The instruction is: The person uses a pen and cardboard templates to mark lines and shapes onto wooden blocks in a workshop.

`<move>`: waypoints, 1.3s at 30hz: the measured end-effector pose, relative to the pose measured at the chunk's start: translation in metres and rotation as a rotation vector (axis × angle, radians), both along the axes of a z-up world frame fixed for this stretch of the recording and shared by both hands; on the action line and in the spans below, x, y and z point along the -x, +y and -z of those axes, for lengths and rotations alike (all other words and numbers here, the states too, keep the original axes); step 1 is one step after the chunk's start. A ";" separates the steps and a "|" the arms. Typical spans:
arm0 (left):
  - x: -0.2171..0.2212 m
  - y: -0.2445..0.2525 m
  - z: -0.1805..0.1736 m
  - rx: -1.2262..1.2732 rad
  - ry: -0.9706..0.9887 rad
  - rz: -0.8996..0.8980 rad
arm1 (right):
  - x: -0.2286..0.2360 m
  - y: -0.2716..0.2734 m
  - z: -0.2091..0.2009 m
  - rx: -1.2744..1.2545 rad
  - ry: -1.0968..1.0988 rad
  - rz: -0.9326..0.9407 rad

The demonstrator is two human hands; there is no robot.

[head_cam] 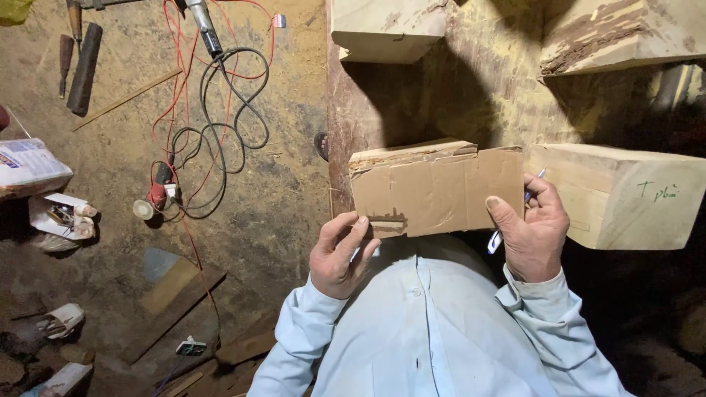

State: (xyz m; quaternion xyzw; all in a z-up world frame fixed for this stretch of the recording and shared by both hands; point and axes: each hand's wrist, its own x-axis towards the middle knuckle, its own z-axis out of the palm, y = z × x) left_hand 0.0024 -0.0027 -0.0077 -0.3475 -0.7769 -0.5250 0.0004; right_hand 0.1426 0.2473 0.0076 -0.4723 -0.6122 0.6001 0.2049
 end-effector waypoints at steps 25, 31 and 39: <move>0.002 -0.009 0.002 0.053 -0.059 0.120 | -0.021 0.010 -0.055 -0.348 0.067 0.130; 0.007 -0.008 0.000 0.041 -0.009 0.148 | 0.001 -0.007 -0.081 0.283 0.421 -0.191; 0.014 -0.002 0.005 -0.059 0.063 0.026 | 0.056 -0.043 -0.034 -0.400 0.392 -0.672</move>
